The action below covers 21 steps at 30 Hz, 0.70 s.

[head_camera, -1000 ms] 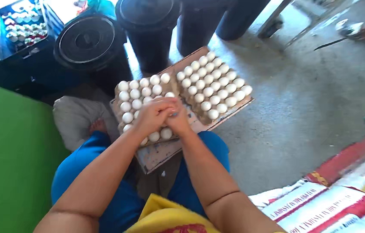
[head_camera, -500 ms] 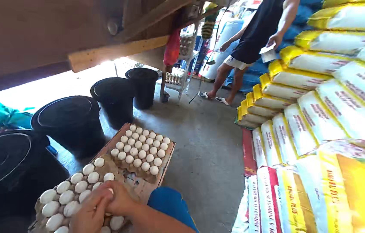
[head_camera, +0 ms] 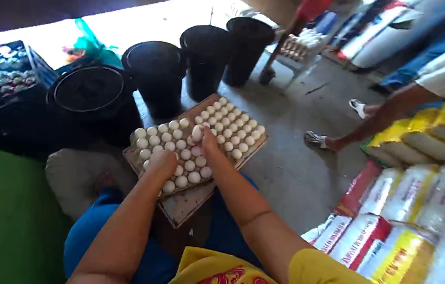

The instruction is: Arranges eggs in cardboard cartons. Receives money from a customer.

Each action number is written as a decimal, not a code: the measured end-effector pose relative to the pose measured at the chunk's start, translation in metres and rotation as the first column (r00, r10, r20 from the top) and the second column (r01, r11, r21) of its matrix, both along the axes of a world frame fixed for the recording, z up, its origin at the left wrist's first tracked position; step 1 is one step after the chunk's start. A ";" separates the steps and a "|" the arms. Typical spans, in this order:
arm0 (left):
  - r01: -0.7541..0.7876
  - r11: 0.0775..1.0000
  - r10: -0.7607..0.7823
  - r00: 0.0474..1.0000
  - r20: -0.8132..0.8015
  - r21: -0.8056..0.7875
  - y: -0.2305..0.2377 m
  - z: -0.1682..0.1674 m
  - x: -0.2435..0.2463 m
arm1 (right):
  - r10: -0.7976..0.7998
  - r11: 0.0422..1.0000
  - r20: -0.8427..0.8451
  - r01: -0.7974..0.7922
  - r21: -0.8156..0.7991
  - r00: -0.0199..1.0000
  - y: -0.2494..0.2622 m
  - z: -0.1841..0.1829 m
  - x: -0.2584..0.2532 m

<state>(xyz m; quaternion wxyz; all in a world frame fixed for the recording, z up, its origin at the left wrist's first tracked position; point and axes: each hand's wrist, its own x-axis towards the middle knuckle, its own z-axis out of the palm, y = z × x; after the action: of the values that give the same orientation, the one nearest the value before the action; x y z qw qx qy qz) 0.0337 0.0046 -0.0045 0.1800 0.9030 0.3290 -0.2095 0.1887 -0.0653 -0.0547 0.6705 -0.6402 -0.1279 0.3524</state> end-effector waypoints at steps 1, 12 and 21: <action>0.017 1.000 -0.017 1.000 -0.015 -0.003 0.000 -0.004 -0.003 | 0.032 0.999 0.074 -0.030 -0.039 0.997 0.009 -0.004 0.008; 0.125 0.992 -0.125 0.989 -0.074 -0.010 -0.007 0.010 -0.020 | 0.379 0.880 0.661 -0.031 -0.474 0.648 0.033 -0.020 0.034; 0.192 0.981 -0.192 0.971 -0.142 -0.020 -0.014 0.021 -0.019 | -0.896 0.439 0.206 0.858 0.266 0.394 -0.187 0.167 0.158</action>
<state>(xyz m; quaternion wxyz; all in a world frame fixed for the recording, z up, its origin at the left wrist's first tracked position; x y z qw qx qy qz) 0.0142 -0.0099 0.0164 0.1375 0.9126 0.2515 -0.2915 0.3470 -0.2520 0.1128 0.7608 -0.6179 0.1023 -0.1697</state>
